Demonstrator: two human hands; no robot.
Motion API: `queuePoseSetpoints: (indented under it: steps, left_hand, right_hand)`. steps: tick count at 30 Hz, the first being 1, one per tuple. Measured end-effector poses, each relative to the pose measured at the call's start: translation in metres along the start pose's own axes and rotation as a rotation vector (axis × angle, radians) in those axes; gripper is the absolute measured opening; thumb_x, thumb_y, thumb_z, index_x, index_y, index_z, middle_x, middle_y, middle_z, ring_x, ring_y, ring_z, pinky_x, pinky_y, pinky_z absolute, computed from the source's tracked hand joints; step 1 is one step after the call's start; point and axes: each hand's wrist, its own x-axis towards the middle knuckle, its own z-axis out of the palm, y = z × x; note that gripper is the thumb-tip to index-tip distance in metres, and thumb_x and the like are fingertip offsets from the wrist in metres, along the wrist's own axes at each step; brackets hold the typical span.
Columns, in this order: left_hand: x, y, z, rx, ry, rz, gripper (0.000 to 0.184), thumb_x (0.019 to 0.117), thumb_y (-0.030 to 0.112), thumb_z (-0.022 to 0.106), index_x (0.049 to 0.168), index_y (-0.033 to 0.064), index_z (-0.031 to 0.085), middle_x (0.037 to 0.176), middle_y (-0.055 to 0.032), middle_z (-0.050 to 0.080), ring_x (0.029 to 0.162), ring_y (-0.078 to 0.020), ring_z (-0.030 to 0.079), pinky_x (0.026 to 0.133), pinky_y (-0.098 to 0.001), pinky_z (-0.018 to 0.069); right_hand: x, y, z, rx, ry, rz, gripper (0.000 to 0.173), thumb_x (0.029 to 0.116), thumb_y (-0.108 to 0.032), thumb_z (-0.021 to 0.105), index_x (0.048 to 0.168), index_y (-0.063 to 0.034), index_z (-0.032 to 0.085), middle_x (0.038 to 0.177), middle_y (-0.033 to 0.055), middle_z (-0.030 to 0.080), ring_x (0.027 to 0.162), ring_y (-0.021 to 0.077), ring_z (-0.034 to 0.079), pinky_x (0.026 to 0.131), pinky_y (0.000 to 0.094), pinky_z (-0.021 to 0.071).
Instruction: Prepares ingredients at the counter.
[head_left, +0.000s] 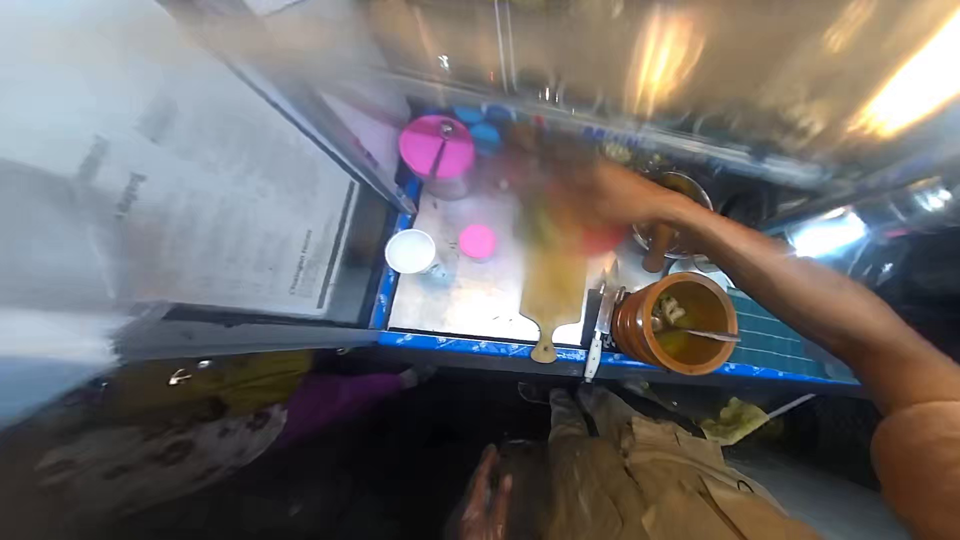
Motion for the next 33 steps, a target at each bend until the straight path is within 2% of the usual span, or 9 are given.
queuePoseSetpoints:
  steps: [4,7,10,16,18,21,24,27,33]
  left_hand:
    - [0.014,0.010,0.014,0.110,-0.065,0.026,0.054,0.1034,0.035,0.055,0.155,0.0186,0.047,0.148,-0.0076,0.058,0.136,-0.0261,0.056,0.114,-0.0524,0.0432]
    - [0.024,0.033,0.019,0.186,-0.121,0.061,0.057,0.1016,0.040,0.057,0.154,0.0221,0.048,0.148,-0.0060,0.058,0.135,-0.0262,0.057,0.113,-0.0548,0.0430]
    - [0.027,0.062,0.020,0.210,-0.115,0.123,0.057,0.1007,0.042,0.058,0.154,0.0230,0.048,0.148,-0.0035,0.058,0.135,-0.0224,0.056,0.114,-0.0513,0.0439]
    - [-0.001,0.094,0.032,0.234,-0.030,0.136,0.052,0.1016,0.038,0.056,0.151,0.0225,0.052,0.149,0.0006,0.058,0.137,-0.0152,0.055,0.116,-0.0450,0.0429]
    - [-0.014,0.090,0.039,0.214,-0.013,0.116,0.050,0.1025,0.037,0.054,0.150,0.0227,0.053,0.148,0.0025,0.058,0.137,-0.0120,0.054,0.116,-0.0418,0.0430]
    - [-0.030,0.085,0.044,0.180,0.017,0.057,0.048,0.1027,0.035,0.054,0.149,0.0211,0.055,0.144,-0.0003,0.062,0.134,-0.0127,0.057,0.115,-0.0419,0.0442]
    - [-0.026,0.087,0.041,0.149,-0.007,0.047,0.047,0.1024,0.032,0.055,0.148,0.0207,0.055,0.142,-0.0010,0.063,0.131,-0.0125,0.058,0.113,-0.0412,0.0456]
    - [0.000,0.089,0.027,0.177,-0.096,0.119,0.048,0.1019,0.031,0.056,0.149,0.0194,0.054,0.142,-0.0020,0.063,0.131,-0.0132,0.059,0.113,-0.0415,0.0457]
    - [0.056,0.101,-0.019,0.300,-0.233,0.290,0.048,0.1015,0.032,0.057,0.148,0.0194,0.056,0.141,-0.0021,0.064,0.130,-0.0160,0.060,0.112,-0.0447,0.0463]
  right_hand:
    - [-0.080,0.020,-0.022,-0.071,-0.034,-0.012,0.023,0.1024,-0.013,0.059,0.121,-0.0083,0.071,0.112,0.0070,0.073,0.100,0.0165,0.070,0.096,0.0400,0.0559]
    - [-0.119,0.058,-0.025,-0.200,-0.022,0.078,0.027,0.0985,-0.010,0.061,0.123,-0.0092,0.071,0.118,0.0125,0.070,0.107,0.0282,0.067,0.098,0.0528,0.0521]
    - [-0.138,0.091,-0.014,-0.234,-0.037,0.172,0.030,0.0993,-0.014,0.064,0.129,-0.0112,0.069,0.126,0.0164,0.066,0.117,0.0355,0.064,0.101,0.0586,0.0498]
    - [-0.151,0.109,0.008,-0.140,0.063,0.178,0.033,0.0980,-0.009,0.062,0.131,-0.0092,0.068,0.130,0.0169,0.065,0.122,0.0357,0.061,0.105,0.0563,0.0474]
    - [-0.160,0.103,0.017,-0.147,0.125,0.156,0.023,0.0978,-0.017,0.063,0.119,-0.0116,0.071,0.120,0.0137,0.066,0.114,0.0330,0.064,0.097,0.0548,0.0521]
    - [-0.198,0.065,0.022,-0.252,0.006,0.208,0.015,0.0989,-0.025,0.063,0.107,-0.0146,0.071,0.100,0.0109,0.071,0.095,0.0335,0.069,0.078,0.0572,0.0551]
    - [-0.232,0.057,0.057,-0.410,-0.140,0.253,0.017,0.0893,-0.025,0.073,0.100,-0.0120,0.074,0.091,0.0119,0.072,0.091,0.0355,0.068,0.083,0.0577,0.0521]
    - [-0.247,0.062,0.086,-0.504,-0.198,0.284,0.014,0.0874,-0.012,0.075,0.100,-0.0071,0.075,0.095,0.0141,0.072,0.099,0.0365,0.065,0.097,0.0581,0.0445]
    - [-0.275,0.020,0.063,-0.480,-0.026,0.517,0.010,0.0840,-0.013,0.079,0.090,-0.0070,0.073,0.094,0.0135,0.070,0.090,0.0361,0.068,0.079,0.0555,0.0543]
